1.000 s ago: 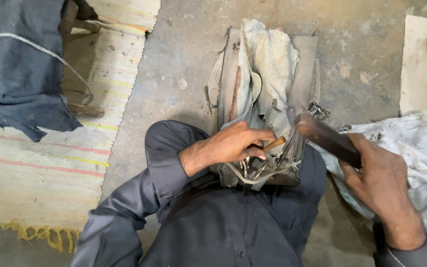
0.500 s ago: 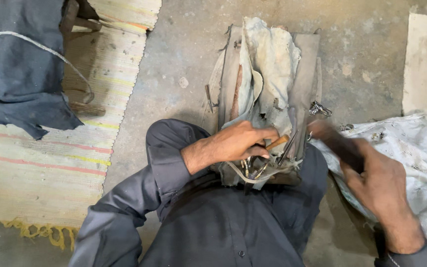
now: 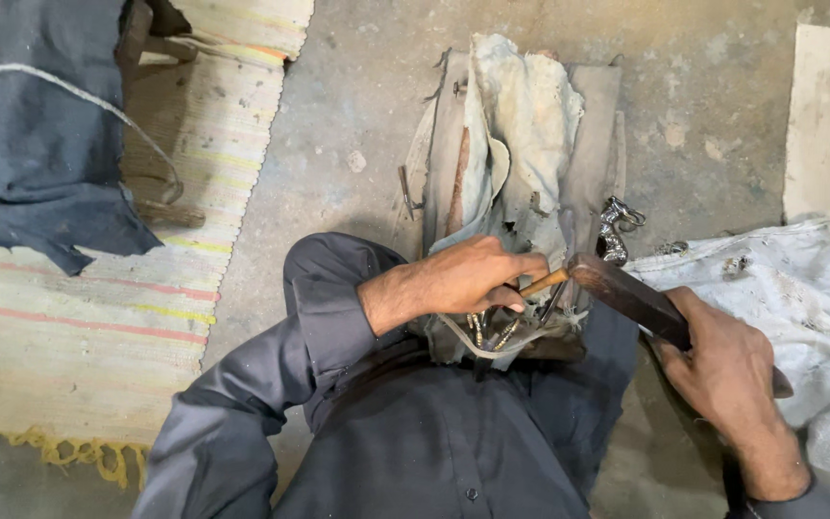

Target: The person sits cross-legged on the floor holding a small metal animal figurine against a cloth-covered sandbag on their lap. They position a punch on the figurine with one hand and repeatedly strike the punch with a wooden mallet held in the other hand, repositioning the punch to work different spots, and occasionally turn the figurine to continue.

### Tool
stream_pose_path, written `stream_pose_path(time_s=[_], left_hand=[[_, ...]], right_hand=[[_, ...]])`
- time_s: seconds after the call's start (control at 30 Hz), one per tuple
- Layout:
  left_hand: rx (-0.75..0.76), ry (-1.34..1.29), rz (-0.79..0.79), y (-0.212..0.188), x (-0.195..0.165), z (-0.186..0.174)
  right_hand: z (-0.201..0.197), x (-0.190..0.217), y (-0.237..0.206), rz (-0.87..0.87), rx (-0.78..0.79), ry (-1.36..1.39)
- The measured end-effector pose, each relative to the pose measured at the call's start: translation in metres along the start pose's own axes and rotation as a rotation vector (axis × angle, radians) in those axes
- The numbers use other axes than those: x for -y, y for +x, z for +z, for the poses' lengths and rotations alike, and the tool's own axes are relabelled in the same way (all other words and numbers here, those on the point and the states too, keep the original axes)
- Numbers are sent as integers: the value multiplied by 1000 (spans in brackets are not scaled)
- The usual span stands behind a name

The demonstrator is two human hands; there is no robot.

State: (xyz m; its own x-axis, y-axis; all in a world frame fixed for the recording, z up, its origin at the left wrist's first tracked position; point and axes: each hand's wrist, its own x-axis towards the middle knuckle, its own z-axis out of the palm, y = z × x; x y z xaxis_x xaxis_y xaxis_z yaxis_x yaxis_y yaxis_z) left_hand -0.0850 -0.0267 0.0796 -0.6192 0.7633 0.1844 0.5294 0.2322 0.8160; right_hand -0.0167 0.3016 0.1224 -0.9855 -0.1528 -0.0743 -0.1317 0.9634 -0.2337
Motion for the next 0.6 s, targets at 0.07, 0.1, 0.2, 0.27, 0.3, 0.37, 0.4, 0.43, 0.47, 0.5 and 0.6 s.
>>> stream_pose_path(time_s=[0.07,0.1,0.2,0.27,0.3,0.37,0.4,0.43,0.47,0.5,0.6], left_hand=[[-4,24,-31,0,-1,1],[9,23,-42,1,-1,1],[22,33,-30,3,-2,3],[-5,49,56,4,-3,4],[15,61,23,6,-3,3],[46,79,-61,6,-5,3],[25,58,-37,6,-5,3],[5,41,-9,6,-6,3],[-12,25,22,6,-6,2],[7,39,0,6,-7,2],[33,64,-59,6,-8,3]], right_hand=[[1,0,-1,73,-24,3],[1,1,-2,133,-37,50],[1,4,-2,15,-43,-14],[1,6,-1,32,-37,2],[1,7,0,135,-32,74],[3,7,0,142,-13,71],[4,7,0,47,-10,1],[5,6,0,-46,-12,-67],[7,6,-1,19,-24,-4],[8,5,-2,91,-33,56],[9,2,-4,19,-11,64]])
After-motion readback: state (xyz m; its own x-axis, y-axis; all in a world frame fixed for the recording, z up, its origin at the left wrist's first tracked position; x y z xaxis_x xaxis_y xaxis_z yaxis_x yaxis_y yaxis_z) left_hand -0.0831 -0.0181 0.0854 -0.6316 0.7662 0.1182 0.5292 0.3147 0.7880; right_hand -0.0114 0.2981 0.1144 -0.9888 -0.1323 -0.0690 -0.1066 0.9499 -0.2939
